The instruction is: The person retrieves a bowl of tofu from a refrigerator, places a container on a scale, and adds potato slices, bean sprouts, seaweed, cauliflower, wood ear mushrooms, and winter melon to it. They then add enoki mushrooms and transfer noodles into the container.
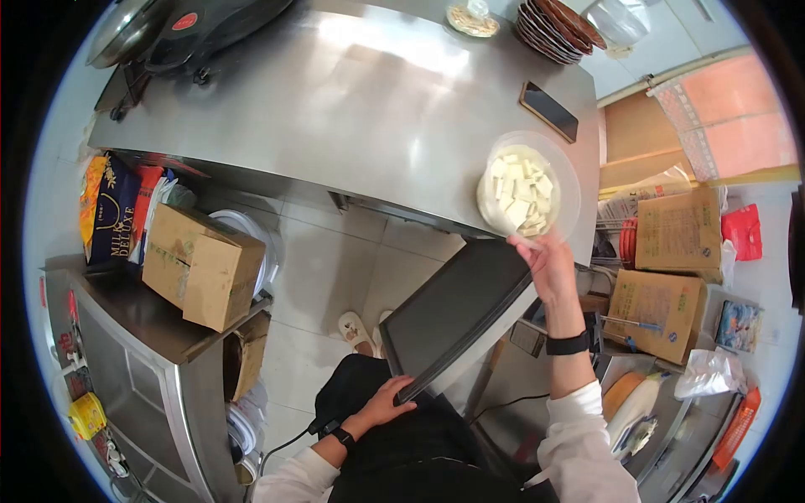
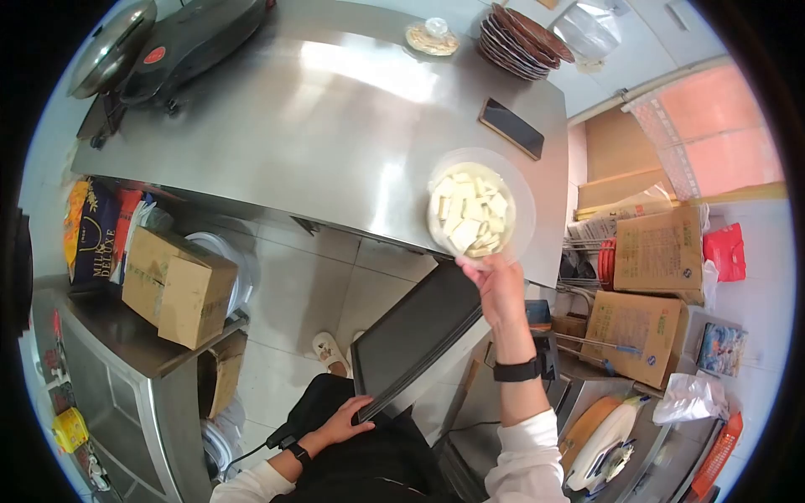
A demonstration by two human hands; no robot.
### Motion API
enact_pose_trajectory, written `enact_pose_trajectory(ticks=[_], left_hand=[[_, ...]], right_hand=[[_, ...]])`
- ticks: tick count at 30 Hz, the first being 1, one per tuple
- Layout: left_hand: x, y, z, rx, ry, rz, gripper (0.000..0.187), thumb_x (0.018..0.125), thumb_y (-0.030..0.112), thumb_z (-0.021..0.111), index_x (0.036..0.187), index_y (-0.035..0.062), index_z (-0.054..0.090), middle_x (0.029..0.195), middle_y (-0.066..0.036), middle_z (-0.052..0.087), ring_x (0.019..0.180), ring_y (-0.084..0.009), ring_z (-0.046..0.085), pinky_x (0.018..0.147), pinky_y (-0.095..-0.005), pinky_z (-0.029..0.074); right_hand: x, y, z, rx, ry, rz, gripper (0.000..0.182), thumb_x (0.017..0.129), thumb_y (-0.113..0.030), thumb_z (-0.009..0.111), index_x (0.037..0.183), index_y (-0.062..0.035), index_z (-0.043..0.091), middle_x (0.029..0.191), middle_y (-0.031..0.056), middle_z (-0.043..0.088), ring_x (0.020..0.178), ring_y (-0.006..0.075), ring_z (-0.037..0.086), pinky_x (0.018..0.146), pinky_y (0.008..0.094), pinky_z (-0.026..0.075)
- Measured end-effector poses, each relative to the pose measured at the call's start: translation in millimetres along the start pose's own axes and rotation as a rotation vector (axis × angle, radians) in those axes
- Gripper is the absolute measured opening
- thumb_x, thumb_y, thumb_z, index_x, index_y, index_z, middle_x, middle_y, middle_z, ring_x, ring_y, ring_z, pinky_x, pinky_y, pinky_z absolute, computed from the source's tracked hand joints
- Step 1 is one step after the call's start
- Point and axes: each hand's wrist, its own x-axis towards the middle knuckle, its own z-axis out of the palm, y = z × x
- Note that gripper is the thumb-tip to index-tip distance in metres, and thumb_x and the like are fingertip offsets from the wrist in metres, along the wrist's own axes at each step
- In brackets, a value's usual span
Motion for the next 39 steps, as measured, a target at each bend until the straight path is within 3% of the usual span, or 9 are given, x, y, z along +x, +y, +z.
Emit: enact_pose_trajectory(ticks=[9,13,19,28,29,30,34,36,39], left_hand=[[-1,-2,-13,-0.035,0.049,-0.013,0.06,0.079,0.037,0.061,0.129,0.0129,0.04,0.132,-0.015,0.036,0.125,-0.0324,0.031,0.103,-0.0395,0.027],[-1,-2,-22,0.019,0.043,0.029,0.061,0.082,0.038,0.056,0.135,0.0194,0.033,0.135,-0.016,0.031,0.127,-0.0365,0.025,0.105,-0.0439,0.02],[3,-15,-24,0.039,-0.037,0.095,0.056,0.086,0.037,0.05,0.136,0.0239,0.03,0.138,-0.016,0.027,0.128,-0.0397,0.02,0.106,-0.0467,0.018],[12,-48,12,0.084,-0.17,0.251,0.053,0.086,0.039,0.048,0.134,0.0409,0.026,0.146,-0.003,0.012,0.133,-0.0388,0.004,0.096,-0.0666,0.017],[16,-61,39,-0.083,-0.297,0.062,0.055,0.086,0.039,0.048,0.135,0.0408,0.023,0.146,-0.004,0.011,0.133,-0.039,0.004,0.096,-0.0666,0.018],[24,-76,64,-0.251,-0.414,-0.128,0.057,0.086,0.039,0.048,0.136,0.0407,0.02,0.146,-0.005,0.011,0.133,-0.0392,0.004,0.096,-0.0666,0.018],[19,-67,36,-0.044,-0.133,0.146,0.056,0.084,0.042,0.051,0.133,0.0317,0.027,0.139,-0.008,0.021,0.13,-0.0358,0.013,0.096,-0.0616,0.022],[15,-70,28,0.001,-0.082,0.165,0.056,0.083,0.043,0.052,0.132,0.0272,0.031,0.135,-0.01,0.026,0.128,-0.0341,0.018,0.096,-0.0592,0.024],[13,-66,31,0.066,-0.041,0.173,0.058,0.081,0.046,0.054,0.13,0.0205,0.036,0.13,-0.013,0.034,0.126,-0.0315,0.024,0.097,-0.0555,0.027]], right_hand=[[63,10,2,0.015,-0.007,-0.049,0.037,0.088,-0.016,0.04,0.111,0.0121,0.041,0.105,0.018,0.056,0.09,0.0241,0.06,0.074,0.0269,0.05],[3,62,64,-0.083,-0.006,-0.179,0.043,0.093,-0.038,0.037,0.126,-0.0103,0.031,0.106,0.0114,0.051,0.09,0.0194,0.054,0.071,0.0295,0.046],[37,223,140,-0.176,-0.142,0.348,0.027,0.084,-0.007,0.048,0.111,-0.0041,0.051,0.096,0.0078,0.058,0.083,0.0161,0.058,0.071,0.0275,0.046],[285,424,55,0.126,0.299,0.364,0.021,0.084,-0.013,0.05,0.105,-0.0086,0.051,0.079,0.0083,0.059,0.069,0.0188,0.059,0.055,0.0262,0.047],[299,431,45,0.115,0.311,0.338,0.025,0.084,-0.014,0.049,0.109,-0.0122,0.047,0.085,0.0083,0.057,0.074,0.0194,0.057,0.06,0.0278,0.046],[309,438,30,-0.01,0.288,0.275,0.03,0.084,-0.014,0.048,0.113,-0.0159,0.043,0.09,0.0083,0.056,0.079,0.02,0.056,0.065,0.0295,0.045],[333,465,-53,-0.817,0.176,-0.027,0.051,0.086,-0.016,0.046,0.131,-0.0304,0.028,0.113,0.0082,0.051,0.099,0.0224,0.052,0.085,0.0359,0.04],[337,478,-85,-0.888,0.09,-0.078,0.038,0.089,-0.02,0.038,0.127,-0.0246,0.035,0.118,0.0112,0.049,0.101,0.0231,0.052,0.084,0.0365,0.039],[278,438,-47,-0.093,0.179,0.315,0.034,0.09,-0.021,0.038,0.124,-0.0166,0.04,0.115,0.0124,0.051,0.1,0.0236,0.052,0.082,0.0345,0.039]])
